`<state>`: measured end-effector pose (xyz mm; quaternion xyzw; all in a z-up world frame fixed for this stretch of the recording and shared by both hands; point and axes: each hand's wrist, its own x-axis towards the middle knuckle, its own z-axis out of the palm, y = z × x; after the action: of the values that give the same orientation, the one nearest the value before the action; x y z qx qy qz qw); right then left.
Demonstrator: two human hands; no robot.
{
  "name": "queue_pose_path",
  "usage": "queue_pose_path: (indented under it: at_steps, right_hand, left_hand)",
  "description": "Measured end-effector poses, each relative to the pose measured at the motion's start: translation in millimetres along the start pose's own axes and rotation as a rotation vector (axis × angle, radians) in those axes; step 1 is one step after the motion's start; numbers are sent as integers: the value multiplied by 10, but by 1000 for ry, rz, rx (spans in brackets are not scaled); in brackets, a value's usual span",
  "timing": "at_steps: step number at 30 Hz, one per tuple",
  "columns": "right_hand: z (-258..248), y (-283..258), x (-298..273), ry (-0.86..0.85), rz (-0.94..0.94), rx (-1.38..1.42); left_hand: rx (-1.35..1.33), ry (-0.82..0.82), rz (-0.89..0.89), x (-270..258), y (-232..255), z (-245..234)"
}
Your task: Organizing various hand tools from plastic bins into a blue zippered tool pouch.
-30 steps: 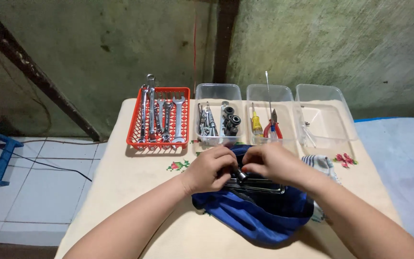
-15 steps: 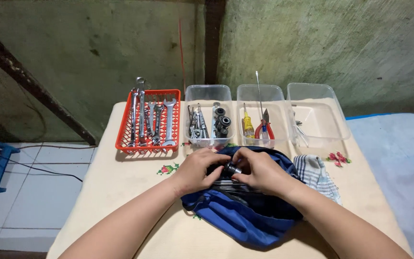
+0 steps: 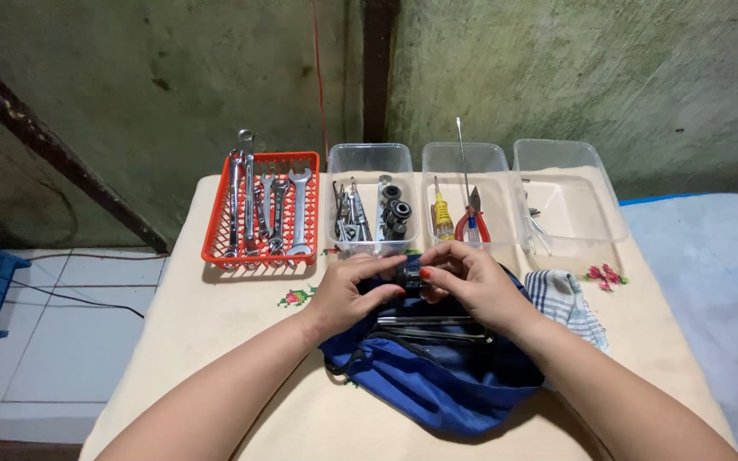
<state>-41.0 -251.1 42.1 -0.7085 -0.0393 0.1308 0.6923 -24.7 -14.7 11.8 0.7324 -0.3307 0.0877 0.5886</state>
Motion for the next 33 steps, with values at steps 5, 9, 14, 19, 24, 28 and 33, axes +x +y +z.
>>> queue_pose_path:
  at_steps: [5, 9, 14, 19, 24, 28, 33]
  right_hand:
    - [49, -36, -43, -52, 23, 72]
    - [63, -4, -42, -69, 31, 74]
    - [58, 20, -28, -63, 22, 101]
    - [118, -89, -69, -55, 28, 90]
    - [123, -72, -59, -67, 53, 64]
    - [156, -83, -71, -77, 79, 97]
    - [157, 18, -49, -89, 139, 162]
  left_hand:
    - [39, 33, 2, -2, -19, -4]
    - [61, 60, -9, 8, -25, -6]
    - [92, 87, 31, 13, 4, 14]
    - [124, 94, 42, 0, 6, 23]
    - [141, 81, 63, 3, 32, 18]
    - [159, 90, 74, 4, 28, 42]
    - [214, 119, 97, -13, -34, 71]
